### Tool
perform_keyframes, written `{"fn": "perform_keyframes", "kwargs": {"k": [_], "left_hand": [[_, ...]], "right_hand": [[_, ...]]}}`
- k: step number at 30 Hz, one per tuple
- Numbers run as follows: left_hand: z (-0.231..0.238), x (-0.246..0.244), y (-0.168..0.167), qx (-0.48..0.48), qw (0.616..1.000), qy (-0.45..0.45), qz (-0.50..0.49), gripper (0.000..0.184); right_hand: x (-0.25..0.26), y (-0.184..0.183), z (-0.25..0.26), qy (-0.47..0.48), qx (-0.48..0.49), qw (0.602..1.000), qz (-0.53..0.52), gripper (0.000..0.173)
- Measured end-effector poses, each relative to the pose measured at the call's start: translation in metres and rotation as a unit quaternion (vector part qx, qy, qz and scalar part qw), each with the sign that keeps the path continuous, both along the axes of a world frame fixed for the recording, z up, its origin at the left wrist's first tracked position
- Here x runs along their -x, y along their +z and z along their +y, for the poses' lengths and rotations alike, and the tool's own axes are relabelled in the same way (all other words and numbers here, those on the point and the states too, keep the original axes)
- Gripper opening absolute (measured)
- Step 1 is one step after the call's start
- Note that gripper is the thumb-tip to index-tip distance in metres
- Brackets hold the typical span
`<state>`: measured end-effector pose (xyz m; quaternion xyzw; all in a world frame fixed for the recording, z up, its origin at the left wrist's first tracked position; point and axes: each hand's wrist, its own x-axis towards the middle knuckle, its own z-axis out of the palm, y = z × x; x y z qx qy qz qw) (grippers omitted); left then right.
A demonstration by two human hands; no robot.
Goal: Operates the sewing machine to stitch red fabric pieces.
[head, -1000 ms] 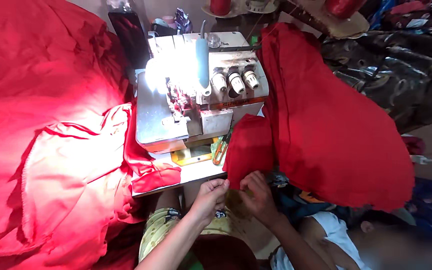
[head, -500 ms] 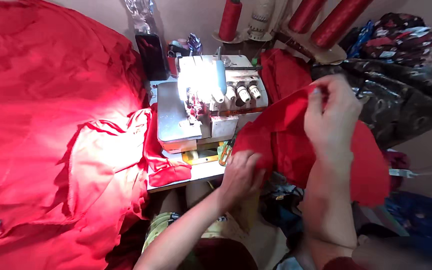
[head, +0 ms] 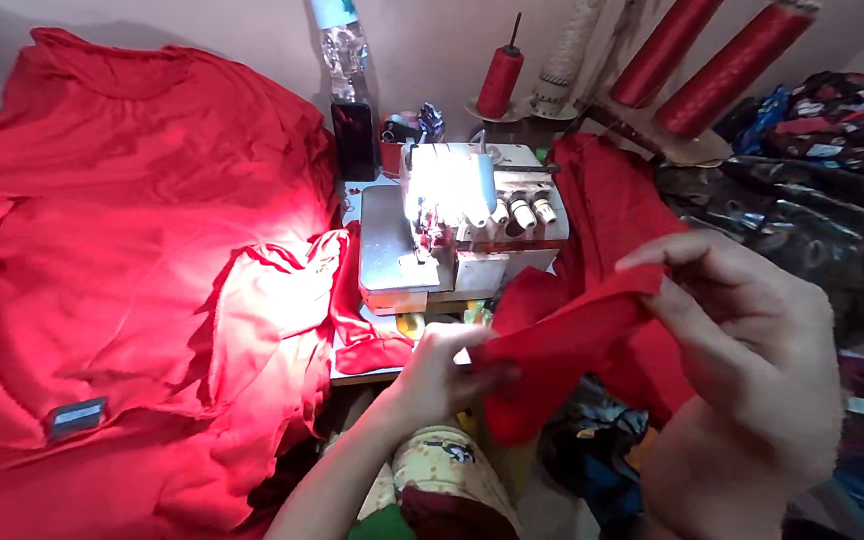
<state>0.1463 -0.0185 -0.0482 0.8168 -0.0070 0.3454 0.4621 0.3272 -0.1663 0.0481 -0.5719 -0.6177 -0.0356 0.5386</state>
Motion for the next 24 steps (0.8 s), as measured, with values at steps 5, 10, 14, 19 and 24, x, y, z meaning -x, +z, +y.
{"fn": "perform_keyframes", "kwargs": {"k": [5,10,14,19,24], "left_hand": [[-0.012,0.073,-0.042,0.294,0.949,0.086,-0.072,0.012],[-0.021,0.095,-0.018,0.494,0.829,0.233,-0.117,0.022],[-0.02,0.093,-0.027,0.459,0.836,0.3,-0.006,0.024],[-0.03,0.079,-0.032,0.366,0.879,0.306,0.02,0.012],[-0.031,0.075,-0.038,0.206,0.93,0.304,0.017,0.007]], "right_hand": [[0.007,-0.042,-0.016,-0.002,-0.072,0.994,0.084,0.018],[0.028,-0.094,0.007,-0.089,-0.038,0.962,0.256,0.016],[0.057,-0.136,0.028,-0.104,0.074,0.926,0.354,0.017],[0.106,-0.144,0.04,0.015,0.084,0.947,0.308,0.016],[0.118,-0.147,0.051,0.055,0.073,0.96,0.266,0.016]]}}
